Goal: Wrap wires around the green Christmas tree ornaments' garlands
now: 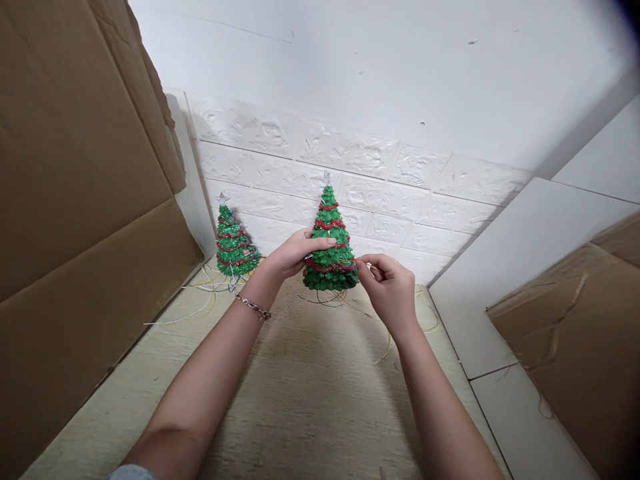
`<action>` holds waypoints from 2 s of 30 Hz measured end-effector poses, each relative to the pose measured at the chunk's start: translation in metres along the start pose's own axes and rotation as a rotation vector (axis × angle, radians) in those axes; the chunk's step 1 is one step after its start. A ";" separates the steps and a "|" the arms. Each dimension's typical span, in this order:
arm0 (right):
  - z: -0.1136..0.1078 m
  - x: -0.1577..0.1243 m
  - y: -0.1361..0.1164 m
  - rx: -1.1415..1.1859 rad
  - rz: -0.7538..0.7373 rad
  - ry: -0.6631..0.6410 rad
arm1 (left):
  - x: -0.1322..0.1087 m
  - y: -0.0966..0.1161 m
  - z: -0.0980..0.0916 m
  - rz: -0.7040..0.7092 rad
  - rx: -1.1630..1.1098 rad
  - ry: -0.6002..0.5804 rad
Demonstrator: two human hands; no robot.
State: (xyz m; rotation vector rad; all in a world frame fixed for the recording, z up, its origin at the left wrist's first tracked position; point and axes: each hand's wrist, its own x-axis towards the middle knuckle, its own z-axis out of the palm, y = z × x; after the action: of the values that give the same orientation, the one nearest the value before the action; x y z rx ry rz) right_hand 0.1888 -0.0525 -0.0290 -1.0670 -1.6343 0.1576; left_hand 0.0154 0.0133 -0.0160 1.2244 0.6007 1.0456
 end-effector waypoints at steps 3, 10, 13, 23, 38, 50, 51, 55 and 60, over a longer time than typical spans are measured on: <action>0.000 0.000 0.001 0.000 0.017 0.011 | 0.000 0.001 0.001 0.001 -0.021 -0.001; 0.002 0.000 0.000 -0.134 -0.088 0.054 | 0.001 0.000 0.002 0.005 -0.037 -0.005; 0.003 0.000 0.001 -0.183 -0.135 0.075 | 0.001 -0.001 0.002 -0.010 -0.025 0.012; 0.005 -0.005 0.004 -0.311 -0.241 -0.053 | 0.002 -0.003 0.007 -0.007 0.015 -0.003; 0.001 -0.003 -0.006 -0.407 0.044 -0.356 | 0.002 -0.007 0.015 0.034 0.174 0.033; -0.029 0.007 -0.005 -0.113 0.485 -0.468 | 0.001 0.001 0.012 0.121 0.004 0.243; -0.031 0.008 -0.003 -0.095 0.491 -0.498 | 0.002 0.001 0.011 0.125 -0.002 0.257; -0.032 0.011 0.001 -0.082 0.478 -0.510 | 0.003 0.000 0.008 0.134 -0.029 0.280; -0.029 0.012 0.004 -0.068 0.451 -0.595 | 0.004 -0.001 0.008 0.141 -0.034 0.294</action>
State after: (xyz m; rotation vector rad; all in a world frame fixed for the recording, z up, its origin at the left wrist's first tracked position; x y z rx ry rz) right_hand 0.2157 -0.0536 -0.0122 -1.5297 -1.8938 0.7834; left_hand 0.0240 0.0136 -0.0138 1.1029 0.7267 1.3635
